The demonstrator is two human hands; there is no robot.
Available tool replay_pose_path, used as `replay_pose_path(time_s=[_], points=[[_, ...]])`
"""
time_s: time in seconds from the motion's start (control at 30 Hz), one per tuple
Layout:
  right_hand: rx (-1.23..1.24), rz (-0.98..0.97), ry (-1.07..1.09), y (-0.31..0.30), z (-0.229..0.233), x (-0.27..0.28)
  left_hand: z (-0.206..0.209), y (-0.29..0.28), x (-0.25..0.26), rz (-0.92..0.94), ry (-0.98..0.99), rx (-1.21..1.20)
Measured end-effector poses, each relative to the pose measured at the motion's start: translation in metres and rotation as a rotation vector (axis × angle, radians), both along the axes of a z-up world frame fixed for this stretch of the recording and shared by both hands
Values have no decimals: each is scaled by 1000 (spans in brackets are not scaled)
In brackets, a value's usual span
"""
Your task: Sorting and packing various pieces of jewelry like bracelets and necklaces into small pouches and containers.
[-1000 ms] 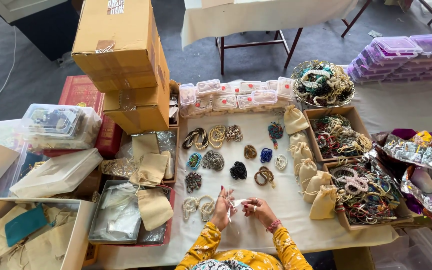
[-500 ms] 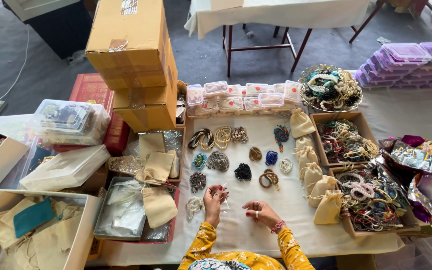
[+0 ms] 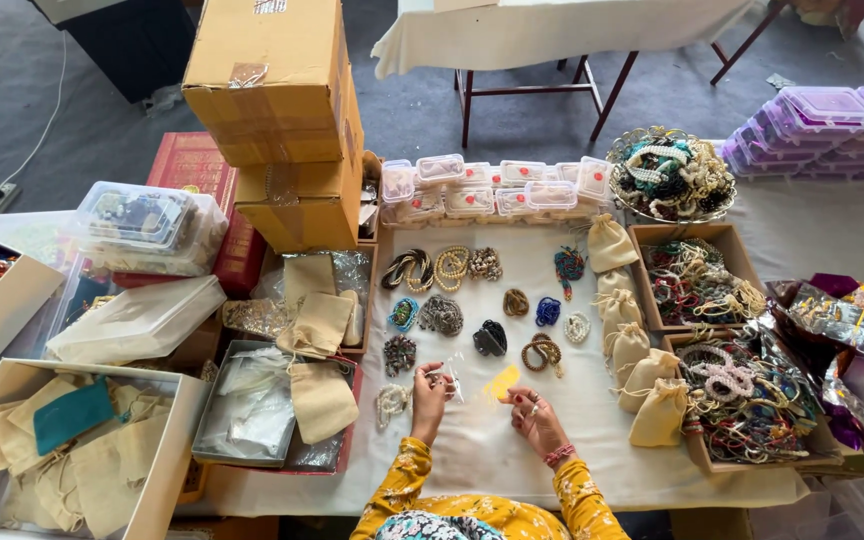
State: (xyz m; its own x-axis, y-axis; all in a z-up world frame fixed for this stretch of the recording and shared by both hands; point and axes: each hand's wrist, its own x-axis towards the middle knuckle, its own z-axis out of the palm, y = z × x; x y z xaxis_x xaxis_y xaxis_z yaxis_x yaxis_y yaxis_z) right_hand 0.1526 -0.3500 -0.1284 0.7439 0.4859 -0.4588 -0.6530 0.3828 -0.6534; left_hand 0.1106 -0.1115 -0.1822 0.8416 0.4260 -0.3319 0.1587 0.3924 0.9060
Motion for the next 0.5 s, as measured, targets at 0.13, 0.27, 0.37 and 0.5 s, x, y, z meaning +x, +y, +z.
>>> replay_pose_path(time_s=[0.13,0.27,0.37,0.5], points=[[-73,62,-71,-3,-33,7,90,-14,-6,27,76,922],[-182,22,-53,2,-29,8,260,-25,-28,-145,-405,717],[-160,7,-74,-14,-99,17,354,-38,-65,-468,-806,228],[-176,4,-25,-4,-57,12,450,-41,-98,-1077,-1271,-172]])
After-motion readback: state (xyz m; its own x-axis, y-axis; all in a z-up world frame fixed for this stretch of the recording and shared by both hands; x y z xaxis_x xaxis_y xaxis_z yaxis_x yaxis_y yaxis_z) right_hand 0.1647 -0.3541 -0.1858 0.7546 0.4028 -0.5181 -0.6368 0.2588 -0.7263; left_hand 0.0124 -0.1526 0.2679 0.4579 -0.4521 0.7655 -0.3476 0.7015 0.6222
